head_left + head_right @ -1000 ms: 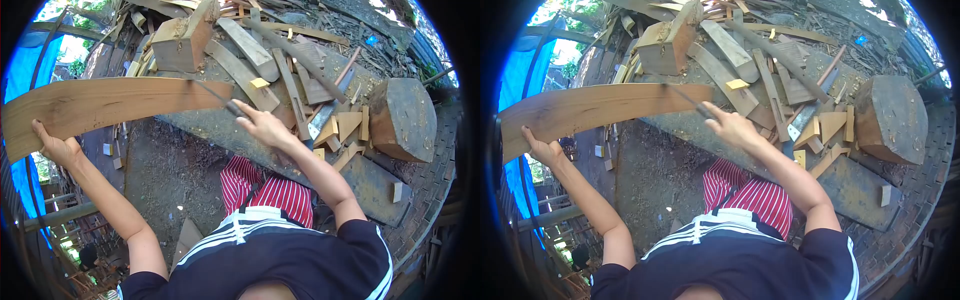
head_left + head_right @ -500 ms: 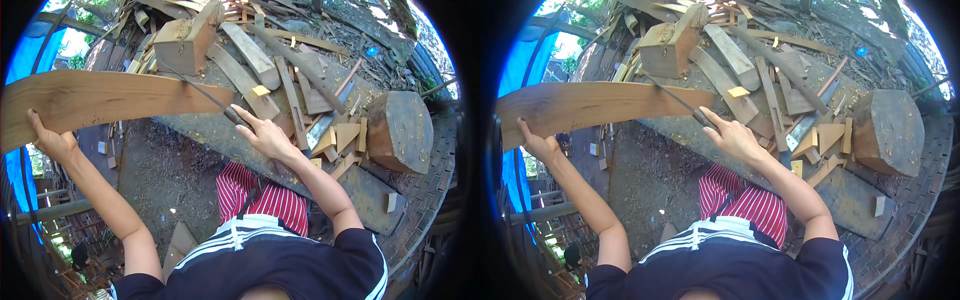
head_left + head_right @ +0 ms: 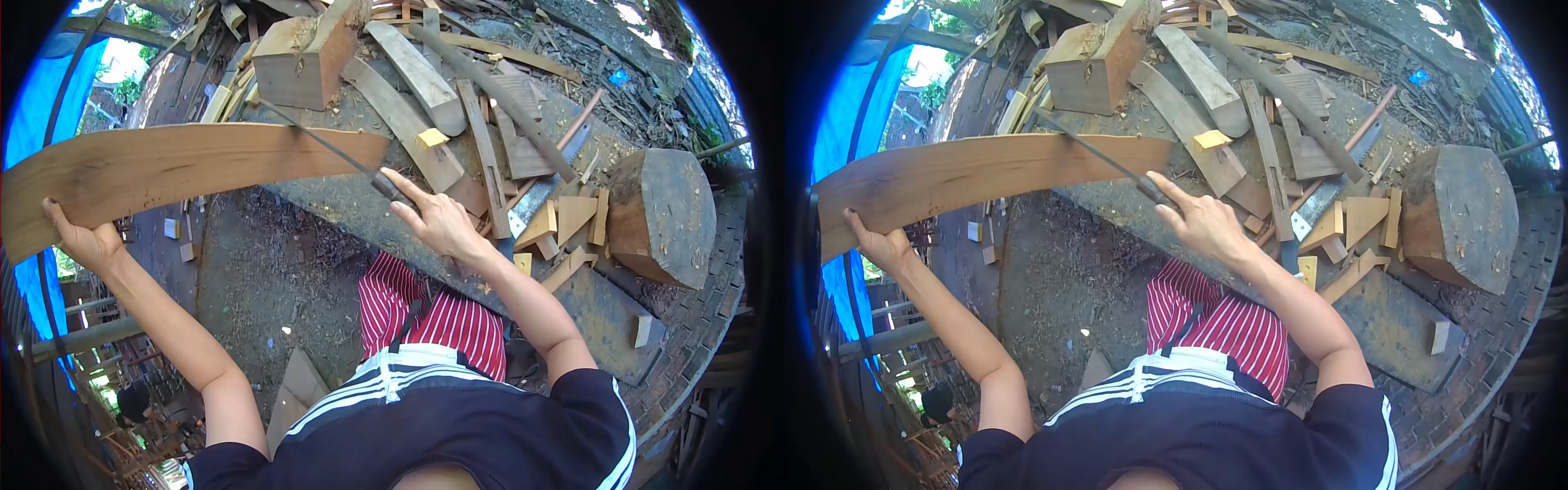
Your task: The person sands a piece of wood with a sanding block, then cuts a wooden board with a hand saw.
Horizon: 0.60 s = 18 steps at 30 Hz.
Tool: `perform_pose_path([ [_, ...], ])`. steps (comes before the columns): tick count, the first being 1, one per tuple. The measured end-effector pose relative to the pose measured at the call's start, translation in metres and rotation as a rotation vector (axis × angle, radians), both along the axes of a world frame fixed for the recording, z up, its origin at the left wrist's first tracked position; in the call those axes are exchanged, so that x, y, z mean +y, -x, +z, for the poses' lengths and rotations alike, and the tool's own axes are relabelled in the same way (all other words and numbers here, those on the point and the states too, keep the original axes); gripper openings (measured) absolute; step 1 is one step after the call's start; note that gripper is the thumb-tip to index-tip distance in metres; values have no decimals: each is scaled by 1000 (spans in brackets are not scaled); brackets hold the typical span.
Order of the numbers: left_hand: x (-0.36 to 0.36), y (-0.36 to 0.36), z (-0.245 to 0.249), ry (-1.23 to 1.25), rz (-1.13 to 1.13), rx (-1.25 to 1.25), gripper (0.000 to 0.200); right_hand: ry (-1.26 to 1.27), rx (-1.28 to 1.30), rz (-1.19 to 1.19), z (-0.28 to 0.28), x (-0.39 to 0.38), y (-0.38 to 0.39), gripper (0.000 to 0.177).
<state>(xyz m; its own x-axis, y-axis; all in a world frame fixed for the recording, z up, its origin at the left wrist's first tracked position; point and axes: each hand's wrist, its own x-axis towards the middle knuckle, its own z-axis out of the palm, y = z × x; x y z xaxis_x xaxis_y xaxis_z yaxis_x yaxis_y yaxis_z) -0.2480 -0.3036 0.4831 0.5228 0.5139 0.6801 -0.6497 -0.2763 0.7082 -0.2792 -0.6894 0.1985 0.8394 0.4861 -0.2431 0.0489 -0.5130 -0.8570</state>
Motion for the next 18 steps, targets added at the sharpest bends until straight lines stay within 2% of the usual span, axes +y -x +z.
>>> perform_pose_path([
  [2,-6,1,0,2,53,-9,45,104,-34,-99,-44,-3,-2,56],
  [3,-1,6,-1,1,56,-19,45,175,110,-125,-70,-7,-9,56],
  [4,6,10,-4,7,62,-8,45,182,142,-136,-92,-16,-10,57],
  [7,-1,8,0,32,74,-9,45,119,134,-124,-76,-16,-27,58],
  [9,-3,11,-6,64,95,42,45,69,154,-86,-47,-10,-3,58],
  [11,6,7,-2,44,82,2,45,-20,41,-39,-23,0,2,57],
  [12,8,9,-2,36,87,10,45,13,60,-18,-20,1,3,56],
  [15,17,15,-8,61,96,9,46,83,68,-96,-71,-4,4,57],
  [16,23,20,-12,78,99,13,48,146,193,-135,-89,-7,-2,58],
  [17,27,23,-11,94,98,16,49,82,246,-165,-128,-12,-7,60],
  [18,28,23,-8,89,91,2,49,46,216,-175,-124,-12,-9,60],
])
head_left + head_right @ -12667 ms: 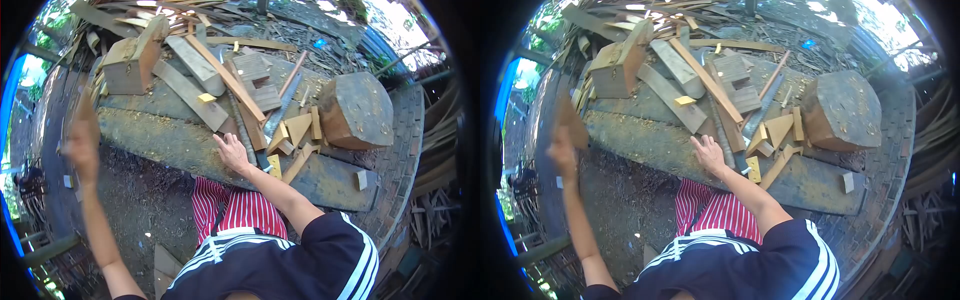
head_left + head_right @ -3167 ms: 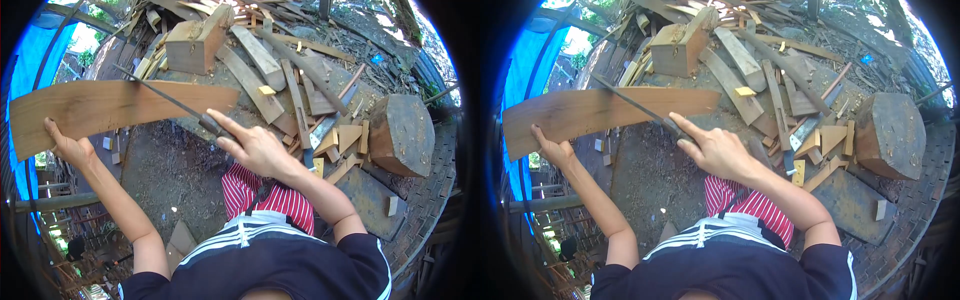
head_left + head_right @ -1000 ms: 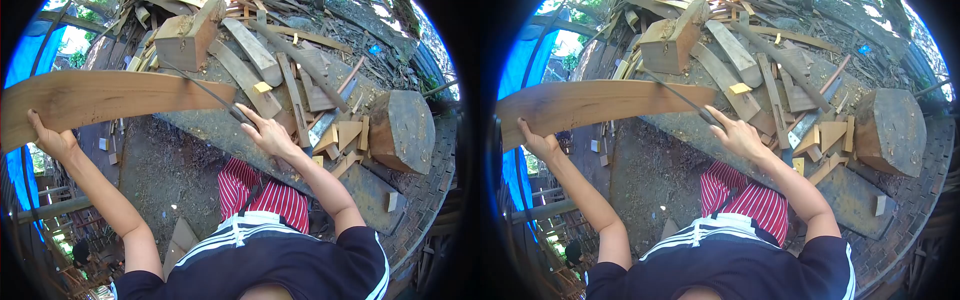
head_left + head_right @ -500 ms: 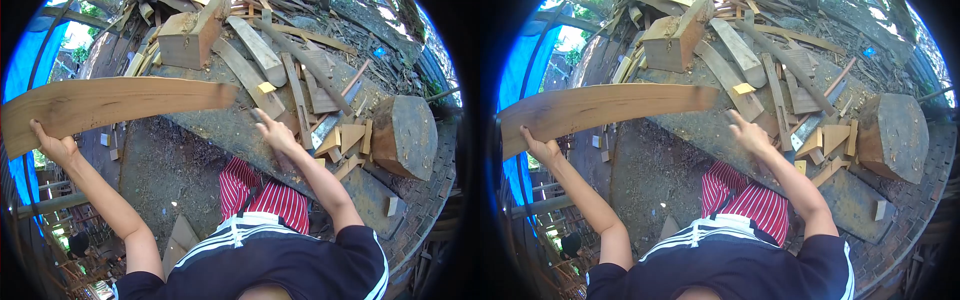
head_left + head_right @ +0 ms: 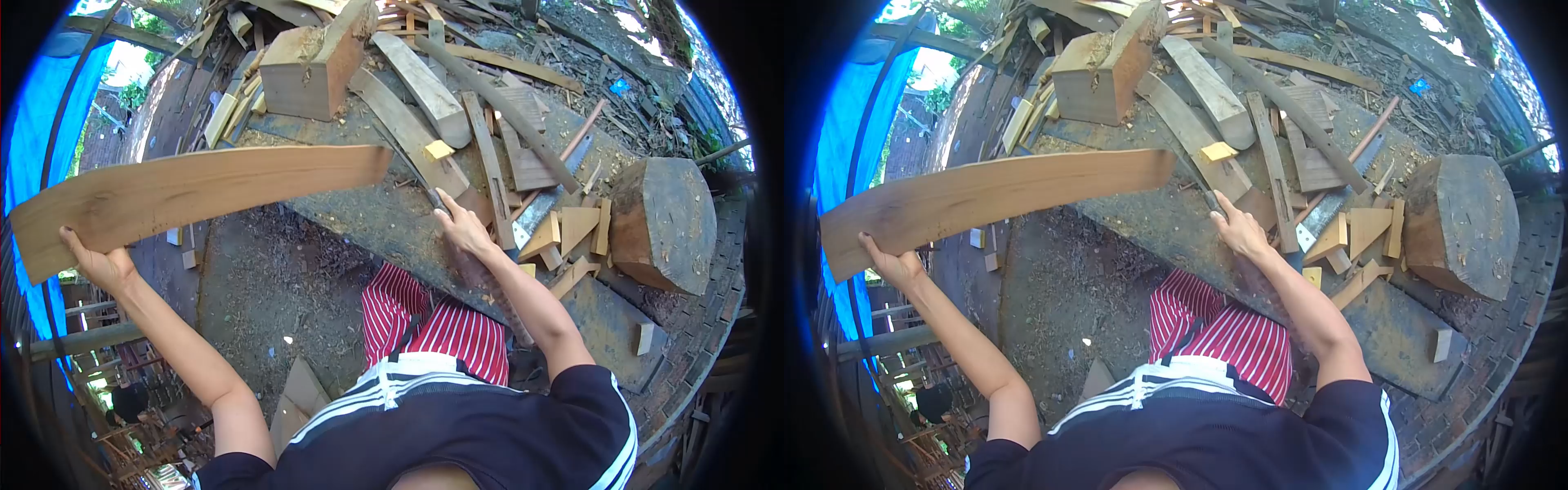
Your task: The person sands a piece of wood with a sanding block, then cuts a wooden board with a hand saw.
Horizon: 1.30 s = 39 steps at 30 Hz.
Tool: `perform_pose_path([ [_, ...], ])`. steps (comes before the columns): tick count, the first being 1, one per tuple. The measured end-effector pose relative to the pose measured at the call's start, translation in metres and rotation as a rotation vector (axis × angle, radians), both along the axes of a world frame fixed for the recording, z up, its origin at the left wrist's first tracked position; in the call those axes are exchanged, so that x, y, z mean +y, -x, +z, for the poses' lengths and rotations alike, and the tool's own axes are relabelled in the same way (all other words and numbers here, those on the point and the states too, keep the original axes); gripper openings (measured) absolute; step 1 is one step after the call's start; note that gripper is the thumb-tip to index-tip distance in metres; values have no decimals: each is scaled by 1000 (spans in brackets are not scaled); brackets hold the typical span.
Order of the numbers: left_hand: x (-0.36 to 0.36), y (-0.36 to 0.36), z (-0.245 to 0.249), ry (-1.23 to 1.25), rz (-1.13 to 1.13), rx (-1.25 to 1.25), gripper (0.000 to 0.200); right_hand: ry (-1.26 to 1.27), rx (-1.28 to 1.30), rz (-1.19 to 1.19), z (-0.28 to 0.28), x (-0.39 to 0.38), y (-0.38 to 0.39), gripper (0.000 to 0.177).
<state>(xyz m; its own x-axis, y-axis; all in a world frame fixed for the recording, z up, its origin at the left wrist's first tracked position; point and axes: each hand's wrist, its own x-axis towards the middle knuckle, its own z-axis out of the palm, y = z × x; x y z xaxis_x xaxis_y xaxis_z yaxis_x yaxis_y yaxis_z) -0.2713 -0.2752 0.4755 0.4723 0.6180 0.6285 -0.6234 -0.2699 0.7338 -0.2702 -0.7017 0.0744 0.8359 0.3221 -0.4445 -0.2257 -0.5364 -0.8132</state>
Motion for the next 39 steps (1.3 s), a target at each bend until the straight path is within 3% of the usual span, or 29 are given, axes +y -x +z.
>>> perform_pose_path([
  [5,-9,-4,-3,-32,34,14,51,-58,-159,115,81,17,25,60],
  [7,-8,-6,-3,-50,35,11,51,-31,-95,157,100,16,27,59],
  [11,-1,4,-7,-70,55,2,51,9,44,-50,8,-2,22,59],
  [12,-7,6,-8,-35,45,-10,50,5,-40,-58,-10,-12,21,59],
  [14,-12,3,-8,-38,37,-30,50,2,-138,-62,-10,-16,14,59],
  [16,-22,-1,-7,-38,69,-23,47,44,4,10,16,-9,18,61],
  [19,-30,-13,-6,-30,109,-33,44,181,-47,40,12,1,14,61],
  [22,-51,-8,-3,-18,52,-61,44,485,-262,82,-12,-9,16,59],
  [25,-41,15,-6,-26,28,-46,45,484,-366,-11,-42,-31,22,57],
  [27,-29,42,-1,44,-19,-12,50,491,-360,-86,-33,-37,30,54],
  [30,1,95,26,-14,81,-35,53,447,-846,-78,-24,-42,39,49],
  [31,2,113,39,-31,145,-57,50,449,-843,-80,-13,-36,43,49],
  [33,28,155,67,-27,243,-47,54,265,-594,150,3,-20,51,51],
  [35,36,189,90,-32,241,-79,55,-118,-185,176,-5,11,55,58],
  [37,58,224,100,-39,243,-121,56,-679,515,32,51,39,52,77],
  [39,88,262,103,-63,-7,-216,52,-1147,939,-142,89,70,50,96],
])
